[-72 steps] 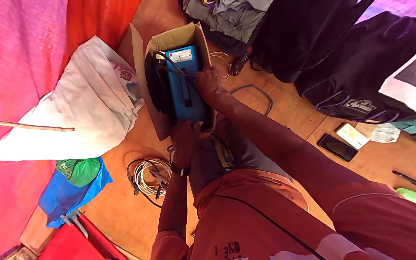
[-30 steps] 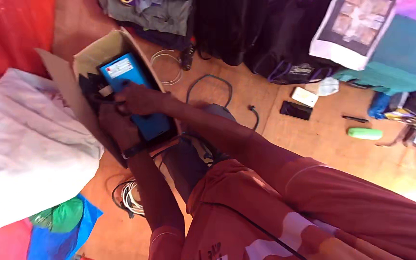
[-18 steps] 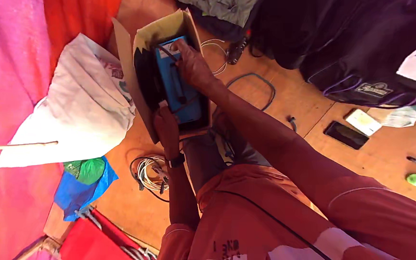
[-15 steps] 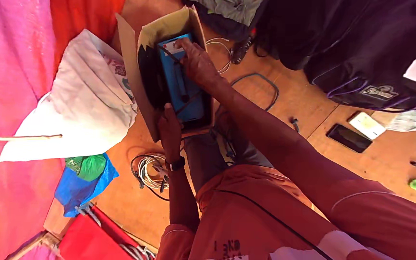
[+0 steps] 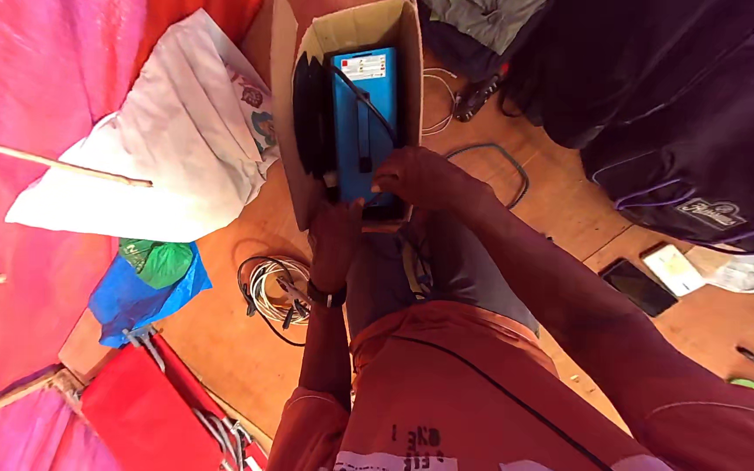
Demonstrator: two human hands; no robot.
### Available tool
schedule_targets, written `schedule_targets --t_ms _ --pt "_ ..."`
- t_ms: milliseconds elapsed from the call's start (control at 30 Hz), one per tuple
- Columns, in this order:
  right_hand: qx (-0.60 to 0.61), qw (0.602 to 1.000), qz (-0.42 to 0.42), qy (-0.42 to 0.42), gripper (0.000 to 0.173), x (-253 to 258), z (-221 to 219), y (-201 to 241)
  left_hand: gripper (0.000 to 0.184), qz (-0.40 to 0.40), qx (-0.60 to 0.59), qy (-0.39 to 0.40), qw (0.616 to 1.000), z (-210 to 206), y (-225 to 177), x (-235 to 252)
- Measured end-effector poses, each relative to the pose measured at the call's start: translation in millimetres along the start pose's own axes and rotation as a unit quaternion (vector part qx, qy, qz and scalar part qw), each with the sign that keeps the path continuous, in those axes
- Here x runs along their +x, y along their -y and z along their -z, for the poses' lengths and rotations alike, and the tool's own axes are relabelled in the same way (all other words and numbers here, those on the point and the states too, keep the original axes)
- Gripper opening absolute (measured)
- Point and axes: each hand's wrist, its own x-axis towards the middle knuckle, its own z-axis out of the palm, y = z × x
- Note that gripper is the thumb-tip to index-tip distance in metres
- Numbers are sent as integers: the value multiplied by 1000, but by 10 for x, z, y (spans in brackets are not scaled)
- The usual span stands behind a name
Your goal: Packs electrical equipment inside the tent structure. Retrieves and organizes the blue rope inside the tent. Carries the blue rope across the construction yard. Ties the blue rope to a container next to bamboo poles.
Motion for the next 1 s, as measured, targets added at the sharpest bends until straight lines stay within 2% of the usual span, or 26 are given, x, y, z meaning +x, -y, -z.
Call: schedule_targets --t_ms 100,200,267,400,467,500,533,600,633,700,800,867,933,1000 --pt "-4 1000 17 15 29 -15 -42 30 42 -69 -6 -18 997 -50 -9 -50" --pt "-19 998 48 -35 34 29 -158 -97 37 -84 -5 -36 996 -136 59 -121" --pt "-44 996 47 -59 40 80 -214 -147 38 -88 22 -39 995 -157 61 -131" --pt "-85 992 50 -74 42 139 -159 -198 47 -87 79 -45 992 -270 -69 -11" --pt "-102 992 57 -52 40 168 -117 -93 45 -50 53 -64 995 -363 -59 69" --pt "-106 992 49 -41 39 164 -93 -30 48 -36 15 -62 997 -286 -89 -51" --pt "-103 993 37 -38 37 158 -54 23 49 -42 -31 -76 996 -184 -120 -252" --pt "-97 995 11 -35 36 118 -9 101 38 -82 -116 -144 979 -222 -9 -595" --pt "-91 995 3 -35 37 82 -5 131 31 -77 -148 -165 972 -290 121 -723" --pt "-74 996 -12 -47 39 4 23 223 29 -21 -173 -189 966 -479 604 -968" --pt "-62 993 -18 -100 44 -132 20 324 35 175 -175 -201 948 -876 1706 -1381" --pt "-56 986 5 -157 43 -200 0 347 41 305 -204 -220 904 -1156 2361 -1577" --pt "-47 982 12 -182 41 -250 -23 401 49 366 -215 -233 875 -1277 2744 -1528" --pt "-36 983 2 -179 40 -300 -63 486 67 372 -217 -215 876 -1325 2892 -1301"
